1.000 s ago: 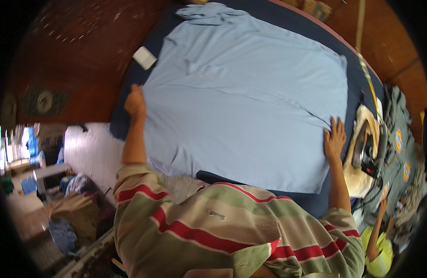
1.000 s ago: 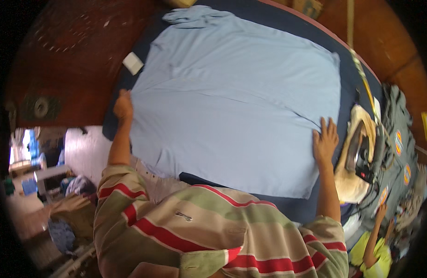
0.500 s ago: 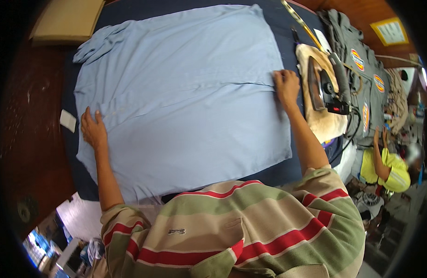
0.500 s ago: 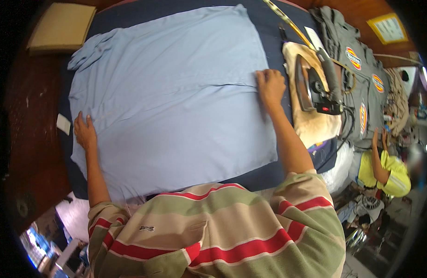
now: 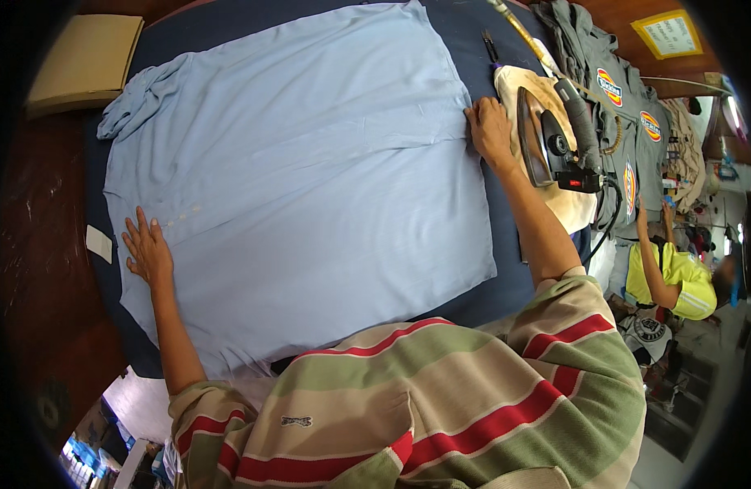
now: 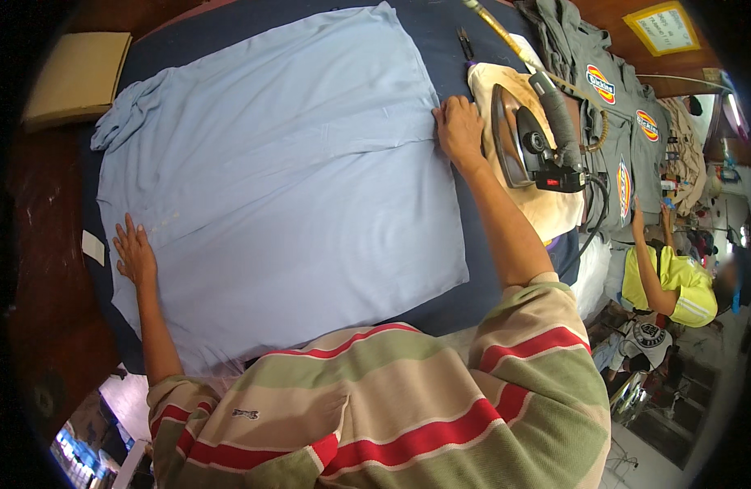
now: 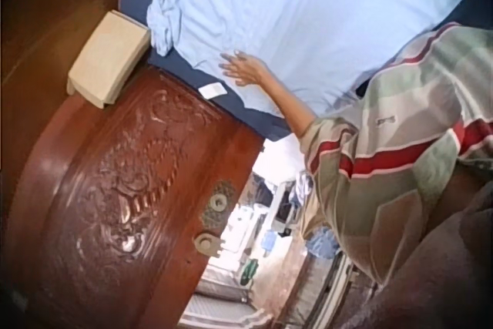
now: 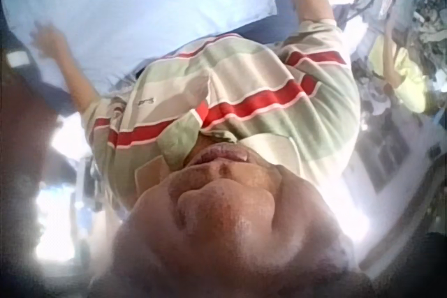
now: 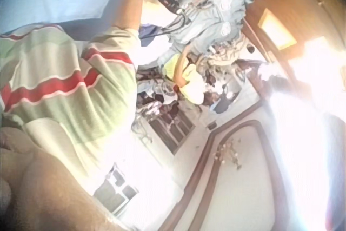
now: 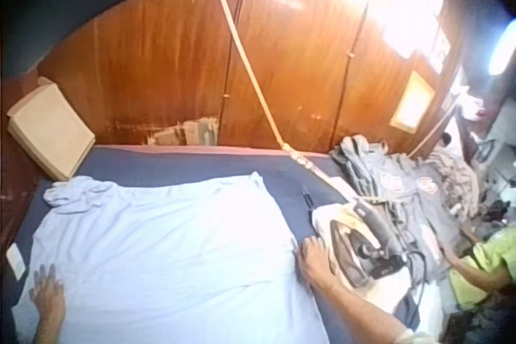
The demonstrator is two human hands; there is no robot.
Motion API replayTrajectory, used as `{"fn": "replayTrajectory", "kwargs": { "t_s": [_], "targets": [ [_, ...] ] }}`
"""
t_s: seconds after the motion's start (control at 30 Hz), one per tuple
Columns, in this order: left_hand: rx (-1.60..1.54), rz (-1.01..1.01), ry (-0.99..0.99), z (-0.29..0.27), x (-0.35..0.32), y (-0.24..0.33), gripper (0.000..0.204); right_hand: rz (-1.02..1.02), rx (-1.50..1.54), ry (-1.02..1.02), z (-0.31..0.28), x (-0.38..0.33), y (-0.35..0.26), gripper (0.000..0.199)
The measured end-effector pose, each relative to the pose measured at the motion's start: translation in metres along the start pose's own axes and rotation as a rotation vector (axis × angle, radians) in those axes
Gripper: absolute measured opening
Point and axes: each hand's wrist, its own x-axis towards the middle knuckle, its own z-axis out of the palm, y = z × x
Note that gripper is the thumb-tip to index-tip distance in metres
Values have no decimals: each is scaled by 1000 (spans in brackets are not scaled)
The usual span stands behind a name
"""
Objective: The person irons a blue shirt on a padded workstation, smoothing the fabric by hand and then pressing it with a steam iron, before carrying the shirt to a stack of finished garments.
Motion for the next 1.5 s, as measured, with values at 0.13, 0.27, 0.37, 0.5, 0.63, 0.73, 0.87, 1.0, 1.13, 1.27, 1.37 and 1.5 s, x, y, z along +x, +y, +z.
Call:
{"fn": "replayTrajectory", "kwargs": {
  "t_s": [0.13, 0.27, 0.37, 0.5, 0.63, 0.73, 0.87, 1.0, 1.13, 1.27, 1.37, 1.5],
  "targets": [
    [-18, -12, -5, -2, -4, 4, 50, 3, 55, -47, -3, 4, 6, 20],
    [-44, 25, 175, -13, -10, 11, 50, 2, 131, 3, -6, 5, -5, 20],
    [-149, 288, 375, -24, -21, 17, 48, -83, 302, 63, -19, -6, -19, 22],
    [-367, 664, 192, -35, -40, 32, 41, -163, 460, -103, -45, -42, -35, 28],
    [-446, 702, 221, -38, -55, 40, 41, -244, 194, 51, -51, -101, -40, 37],
    [-325, 695, 177, -29, -60, 44, 43, -150, -163, -243, -51, -130, -24, 53],
    [-389, 702, 201, -16, -59, 39, 46, -123, -100, -155, -48, -151, -12, 59],
    [-433, 717, 188, -18, -59, 37, 46, -155, -68, -261, -52, -165, -24, 60],
    [-250, 634, 232, -32, -73, 53, 44, -84, -130, -217, -56, -177, -34, 60],
    [-305, 793, 202, -33, -116, 78, 44, -49, -96, -294, -61, -206, -40, 62],
    [-300, 765, 217, -37, -134, 87, 42, 11, -52, -266, -64, -208, -40, 53],
    [-518, 848, 154, -52, -130, 119, 32, -165, 203, -82, -64, -151, -49, 33]
  ]
}}
